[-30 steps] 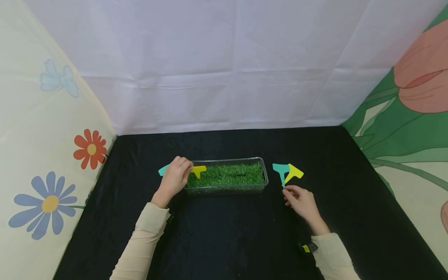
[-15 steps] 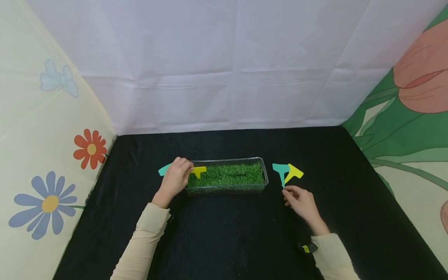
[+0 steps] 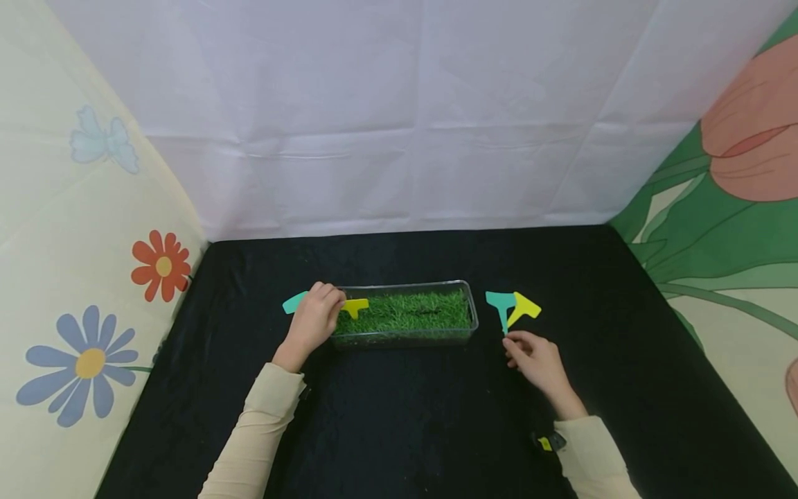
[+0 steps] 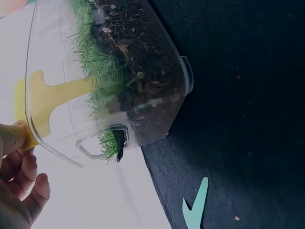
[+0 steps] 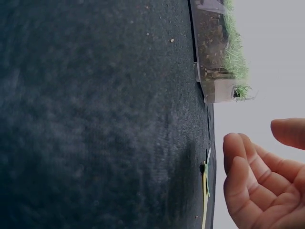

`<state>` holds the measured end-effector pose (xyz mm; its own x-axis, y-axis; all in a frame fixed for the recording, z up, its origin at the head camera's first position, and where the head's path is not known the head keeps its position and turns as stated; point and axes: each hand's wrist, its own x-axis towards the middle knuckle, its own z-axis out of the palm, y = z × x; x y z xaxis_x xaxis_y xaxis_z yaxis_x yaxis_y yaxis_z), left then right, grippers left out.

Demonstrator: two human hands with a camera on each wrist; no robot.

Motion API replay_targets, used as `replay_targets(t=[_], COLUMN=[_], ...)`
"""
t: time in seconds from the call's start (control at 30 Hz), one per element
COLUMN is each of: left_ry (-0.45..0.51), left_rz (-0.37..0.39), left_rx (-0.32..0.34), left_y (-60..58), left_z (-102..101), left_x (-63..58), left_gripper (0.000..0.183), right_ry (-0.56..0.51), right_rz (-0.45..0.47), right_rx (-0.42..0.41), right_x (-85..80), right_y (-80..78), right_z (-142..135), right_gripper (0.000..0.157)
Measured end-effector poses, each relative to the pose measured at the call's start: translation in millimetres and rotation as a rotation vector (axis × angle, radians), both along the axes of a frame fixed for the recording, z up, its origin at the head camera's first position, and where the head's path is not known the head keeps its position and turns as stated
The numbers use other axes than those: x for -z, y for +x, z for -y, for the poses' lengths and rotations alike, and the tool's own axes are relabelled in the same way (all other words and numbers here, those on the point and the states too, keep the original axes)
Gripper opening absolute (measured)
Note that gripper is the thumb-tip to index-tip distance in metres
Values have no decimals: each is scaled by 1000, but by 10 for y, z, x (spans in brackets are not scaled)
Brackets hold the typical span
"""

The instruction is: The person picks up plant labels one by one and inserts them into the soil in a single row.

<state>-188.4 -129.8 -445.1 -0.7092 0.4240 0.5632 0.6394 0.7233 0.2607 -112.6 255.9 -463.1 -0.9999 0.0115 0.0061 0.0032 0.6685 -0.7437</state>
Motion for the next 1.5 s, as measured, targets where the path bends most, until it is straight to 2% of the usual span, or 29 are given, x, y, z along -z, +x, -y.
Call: replay_targets(t=[0.4,0.8,1.27,1.5], left_ry=[17,30,135,166], left_rz=[22,0,-50,-32], left_rx=[-6,6,17,-27], left_y=[16,30,30,37], left_z=[-15,35,114,169], left_x=[1,11,-38,-35], left_gripper=[3,5,4,6], right_ry=[-1,-4,10,5], right_rz=[-2,-12,4,0], right_rx=[3,2,5,-4], right_x=[8,-6,-5,10], right_y=[0,-1,-7,-3], right_z=[7,10,17,6], right_gripper=[28,28,27,27])
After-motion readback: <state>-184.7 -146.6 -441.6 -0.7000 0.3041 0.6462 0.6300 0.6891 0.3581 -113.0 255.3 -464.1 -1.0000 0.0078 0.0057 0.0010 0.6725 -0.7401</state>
